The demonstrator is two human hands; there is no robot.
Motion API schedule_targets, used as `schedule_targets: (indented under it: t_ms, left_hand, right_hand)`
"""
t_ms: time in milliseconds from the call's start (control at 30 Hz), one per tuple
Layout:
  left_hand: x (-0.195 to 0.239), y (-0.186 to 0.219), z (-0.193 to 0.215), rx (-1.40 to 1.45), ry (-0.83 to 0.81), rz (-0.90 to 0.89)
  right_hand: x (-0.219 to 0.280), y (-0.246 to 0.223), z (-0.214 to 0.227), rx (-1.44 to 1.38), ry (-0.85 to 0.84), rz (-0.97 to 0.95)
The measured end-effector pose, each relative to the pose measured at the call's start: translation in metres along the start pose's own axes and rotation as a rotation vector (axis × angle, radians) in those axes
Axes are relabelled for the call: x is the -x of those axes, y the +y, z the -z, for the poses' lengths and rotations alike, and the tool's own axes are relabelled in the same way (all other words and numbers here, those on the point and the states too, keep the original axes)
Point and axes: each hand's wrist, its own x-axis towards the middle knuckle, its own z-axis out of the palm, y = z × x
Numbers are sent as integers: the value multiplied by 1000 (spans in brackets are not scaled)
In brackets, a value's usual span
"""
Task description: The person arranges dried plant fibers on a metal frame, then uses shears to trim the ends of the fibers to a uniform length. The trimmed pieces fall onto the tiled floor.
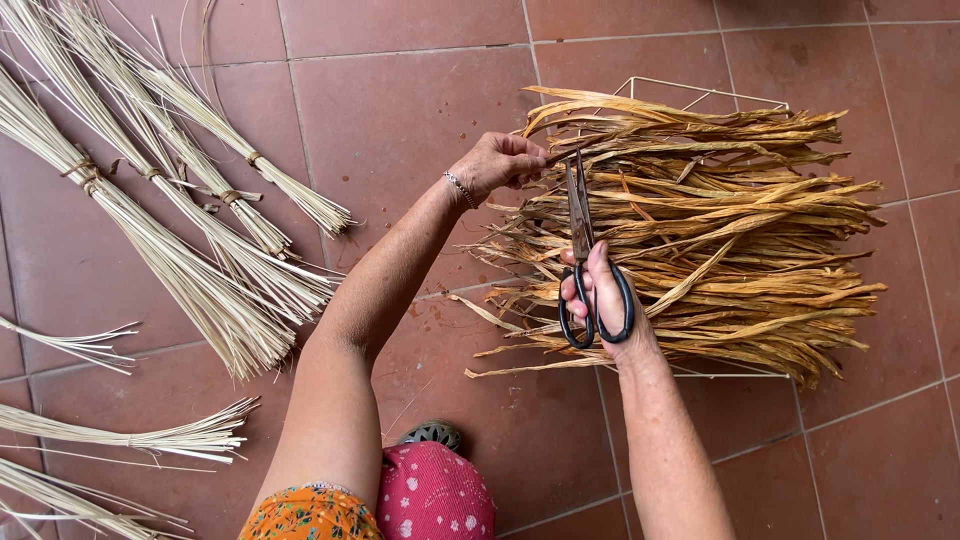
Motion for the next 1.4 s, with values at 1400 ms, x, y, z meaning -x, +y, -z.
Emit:
schedule_targets:
  t_ms: [1400]
  left_hand:
    - [156,-146,-41,63,92,256]
  right_hand:
    - [115,132,-20,144,-21,-147]
